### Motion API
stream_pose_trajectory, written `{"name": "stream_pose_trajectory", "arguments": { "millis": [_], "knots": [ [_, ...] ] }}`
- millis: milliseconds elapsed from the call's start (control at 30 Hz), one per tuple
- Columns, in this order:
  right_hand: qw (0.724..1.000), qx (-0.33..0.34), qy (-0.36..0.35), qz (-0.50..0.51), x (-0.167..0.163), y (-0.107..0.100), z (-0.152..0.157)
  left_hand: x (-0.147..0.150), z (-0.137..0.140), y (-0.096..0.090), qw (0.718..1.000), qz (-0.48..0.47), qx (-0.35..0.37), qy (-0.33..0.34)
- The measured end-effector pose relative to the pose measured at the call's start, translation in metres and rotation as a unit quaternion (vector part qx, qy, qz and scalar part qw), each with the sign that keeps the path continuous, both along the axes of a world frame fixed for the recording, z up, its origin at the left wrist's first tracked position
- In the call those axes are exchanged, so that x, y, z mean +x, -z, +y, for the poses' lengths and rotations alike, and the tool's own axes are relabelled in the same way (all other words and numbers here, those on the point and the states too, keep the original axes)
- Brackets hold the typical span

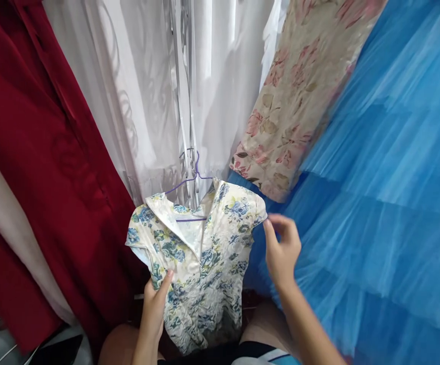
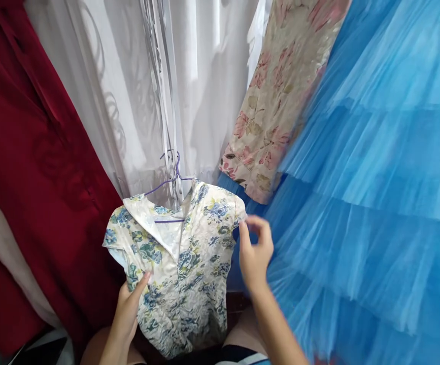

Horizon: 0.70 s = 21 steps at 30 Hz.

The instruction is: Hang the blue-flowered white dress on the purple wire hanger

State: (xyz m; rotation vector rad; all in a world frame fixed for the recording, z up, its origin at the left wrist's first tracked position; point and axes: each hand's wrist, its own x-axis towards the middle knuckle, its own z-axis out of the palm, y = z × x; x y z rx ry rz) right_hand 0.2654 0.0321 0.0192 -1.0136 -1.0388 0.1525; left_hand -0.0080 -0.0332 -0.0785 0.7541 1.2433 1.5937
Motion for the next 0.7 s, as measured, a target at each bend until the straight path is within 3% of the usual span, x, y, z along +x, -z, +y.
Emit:
{"name": "stream_pose_trajectory", "arguments": {
  "millis": [33, 67, 133, 200, 400, 500, 600, 633, 700],
  "knots": [
    [0.999, -0.019, -0.024, 0.026, -0.013, 0.021, -0.014, 0.0, 0.0, 0.002, 1.0, 0.011, 0.003, 0.002],
    [0.992, -0.073, -0.102, 0.013, -0.026, 0.039, -0.026, 0.001, 0.0, 0.004, 1.0, 0.021, 0.008, 0.005],
    [0.925, -0.195, -0.32, -0.058, -0.053, 0.067, -0.041, 0.003, -0.001, 0.006, 0.999, 0.033, 0.02, 0.009],
    [0.869, -0.255, -0.412, -0.1, -0.077, 0.08, -0.043, 0.006, -0.003, 0.006, 0.999, 0.035, 0.03, 0.008],
    [0.86, -0.239, -0.449, -0.048, -0.104, 0.076, -0.028, 0.005, -0.013, 0.004, 0.997, 0.064, 0.03, -0.029],
    [0.851, -0.242, -0.465, 0.019, -0.098, 0.078, -0.032, 0.008, -0.016, 0.001, 0.985, 0.123, 0.064, -0.101],
    [0.849, -0.256, -0.449, 0.113, -0.091, 0.082, -0.044, 0.024, -0.017, 0.002, 0.915, 0.262, 0.173, -0.255],
    [0.846, -0.259, -0.445, 0.14, -0.089, 0.082, -0.049, 0.032, -0.017, 0.003, 0.888, 0.311, 0.198, -0.274],
    [0.837, -0.26, -0.451, 0.167, -0.087, 0.082, -0.057, 0.051, -0.015, 0.007, 0.874, 0.384, 0.21, -0.211]
  ]
}}
